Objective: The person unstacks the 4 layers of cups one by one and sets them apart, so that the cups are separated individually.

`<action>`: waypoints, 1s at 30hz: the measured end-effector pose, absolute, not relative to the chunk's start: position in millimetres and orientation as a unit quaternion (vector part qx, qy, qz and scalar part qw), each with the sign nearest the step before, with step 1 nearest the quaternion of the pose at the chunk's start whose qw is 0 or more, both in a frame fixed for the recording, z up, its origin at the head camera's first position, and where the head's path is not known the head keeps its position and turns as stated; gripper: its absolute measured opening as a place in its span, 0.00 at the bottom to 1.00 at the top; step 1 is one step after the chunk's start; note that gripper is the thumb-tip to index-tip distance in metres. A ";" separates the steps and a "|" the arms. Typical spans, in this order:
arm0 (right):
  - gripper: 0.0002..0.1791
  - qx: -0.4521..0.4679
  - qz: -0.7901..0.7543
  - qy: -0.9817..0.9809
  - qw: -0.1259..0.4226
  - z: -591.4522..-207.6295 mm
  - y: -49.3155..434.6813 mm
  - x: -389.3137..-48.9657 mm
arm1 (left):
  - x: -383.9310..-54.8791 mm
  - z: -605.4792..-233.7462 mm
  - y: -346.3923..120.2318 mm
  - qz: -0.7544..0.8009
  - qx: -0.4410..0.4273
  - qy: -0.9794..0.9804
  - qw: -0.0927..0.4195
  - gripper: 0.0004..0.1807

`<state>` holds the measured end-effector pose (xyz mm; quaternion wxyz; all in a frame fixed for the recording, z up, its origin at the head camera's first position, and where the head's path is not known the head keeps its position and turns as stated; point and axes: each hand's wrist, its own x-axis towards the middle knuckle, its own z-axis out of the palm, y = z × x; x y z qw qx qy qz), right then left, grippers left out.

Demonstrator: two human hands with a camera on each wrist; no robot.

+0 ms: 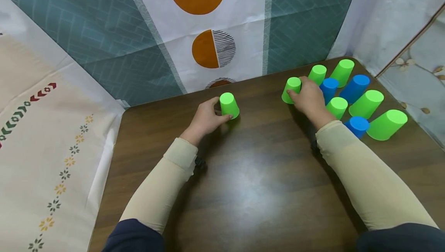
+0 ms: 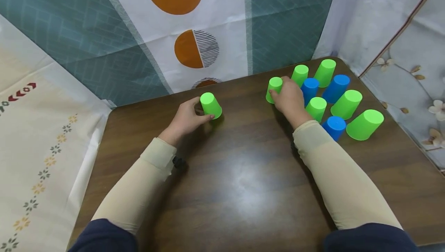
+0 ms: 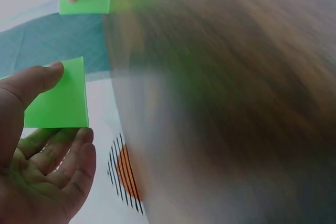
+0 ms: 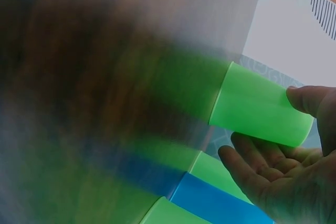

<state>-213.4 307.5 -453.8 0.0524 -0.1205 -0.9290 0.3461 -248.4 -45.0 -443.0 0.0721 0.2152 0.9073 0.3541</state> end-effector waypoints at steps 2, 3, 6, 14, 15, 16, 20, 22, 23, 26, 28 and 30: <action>0.40 -0.121 0.345 -0.929 0.052 -453.6 307.7 -213.5 | -251.7 -443.8 -32.1 0.348 0.215 0.909 0.075 0.34; 0.40 -0.122 0.345 -0.929 0.051 -453.5 307.9 -213.5 | -253.1 -444.5 -25.4 0.345 0.216 0.910 0.075 0.34; 0.41 -0.125 0.343 -0.930 0.048 -453.5 308.3 -213.8 | -256.7 -447.7 -5.3 0.335 0.218 0.914 0.077 0.33; 0.40 -0.131 0.337 -0.931 0.048 -452.3 308.1 -213.5 | -266.4 -456.8 40.9 0.312 0.214 0.923 0.075 0.36; 0.40 -0.130 0.338 -0.931 0.049 -452.4 307.3 -213.6 | -267.4 -458.2 45.1 0.310 0.211 0.924 0.074 0.36; 0.40 -0.129 0.338 -0.931 0.050 -452.6 306.2 -213.8 | -268.4 -459.4 49.0 0.308 0.208 0.925 0.073 0.36; 0.39 -0.129 0.338 -0.931 0.050 -453.1 302.9 -214.6 | -271.5 -465.2 62.6 0.306 0.199 0.928 0.071 0.36; 0.39 -0.133 0.337 -0.931 0.050 -452.9 302.3 -214.9 | -272.7 -467.4 69.0 0.307 0.199 0.928 0.071 0.35; 0.39 -0.135 0.337 -0.930 0.051 -452.7 302.2 -214.9 | -273.0 -468.2 72.2 0.306 0.200 0.928 0.071 0.35; 0.39 -0.137 0.336 -0.930 0.053 -452.7 303.5 -215.0 | -275.4 -470.0 81.3 0.298 0.199 0.931 0.066 0.33; 0.39 -0.136 0.334 -0.931 0.055 -452.9 305.1 -214.8 | -277.0 -471.0 87.1 0.291 0.197 0.934 0.064 0.34; 0.39 -0.132 0.332 -0.932 0.056 -453.2 307.3 -214.2 | -278.2 -471.2 92.7 0.286 0.193 0.937 0.062 0.34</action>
